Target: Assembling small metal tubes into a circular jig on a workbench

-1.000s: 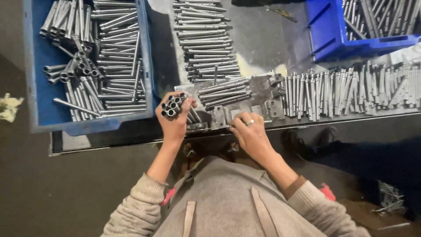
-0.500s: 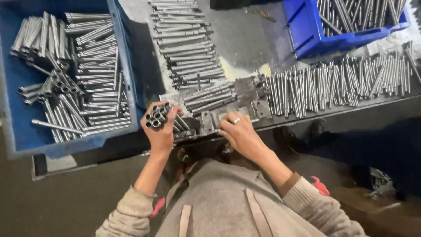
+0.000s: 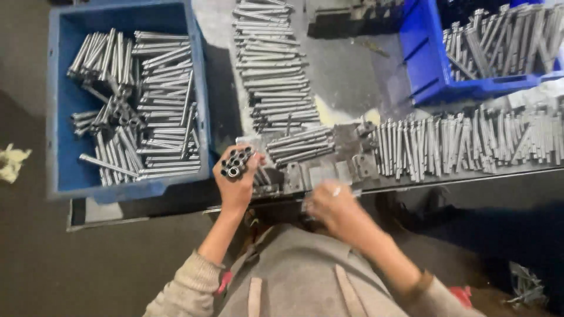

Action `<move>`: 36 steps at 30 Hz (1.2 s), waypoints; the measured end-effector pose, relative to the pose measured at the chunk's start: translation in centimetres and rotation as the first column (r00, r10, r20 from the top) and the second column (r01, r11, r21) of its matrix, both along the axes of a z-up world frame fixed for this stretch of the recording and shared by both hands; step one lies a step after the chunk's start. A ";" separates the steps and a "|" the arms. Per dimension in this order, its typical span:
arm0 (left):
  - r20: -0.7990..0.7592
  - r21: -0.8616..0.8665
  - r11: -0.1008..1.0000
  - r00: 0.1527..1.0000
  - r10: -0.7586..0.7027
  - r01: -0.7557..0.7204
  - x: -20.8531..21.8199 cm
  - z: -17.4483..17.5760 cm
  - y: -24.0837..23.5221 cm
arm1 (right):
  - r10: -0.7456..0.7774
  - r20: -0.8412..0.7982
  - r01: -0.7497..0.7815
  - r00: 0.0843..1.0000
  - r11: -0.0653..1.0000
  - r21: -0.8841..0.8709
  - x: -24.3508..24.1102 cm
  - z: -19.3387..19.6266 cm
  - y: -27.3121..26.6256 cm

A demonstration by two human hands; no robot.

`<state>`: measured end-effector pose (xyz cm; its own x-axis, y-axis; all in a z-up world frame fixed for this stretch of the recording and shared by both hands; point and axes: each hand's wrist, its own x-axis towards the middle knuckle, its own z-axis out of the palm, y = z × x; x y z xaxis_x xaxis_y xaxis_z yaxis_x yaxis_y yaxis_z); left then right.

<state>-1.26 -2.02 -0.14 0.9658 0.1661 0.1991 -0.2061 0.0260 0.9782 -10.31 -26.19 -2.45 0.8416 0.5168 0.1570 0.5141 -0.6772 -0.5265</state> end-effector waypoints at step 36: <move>0.062 -0.162 0.978 0.991 -0.122 0.130 0.0 -0.6 1.5 | -0.258 -0.874 0.871 0.412 0.392 0.296 -2.6 -3.1 16.4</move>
<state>-1.22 -0.56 -0.70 0.9704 0.0783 0.2286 -0.2404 0.2156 0.9464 -12.87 -9.83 -5.50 0.8390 -0.1532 -0.5220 -0.5182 0.0675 -0.8526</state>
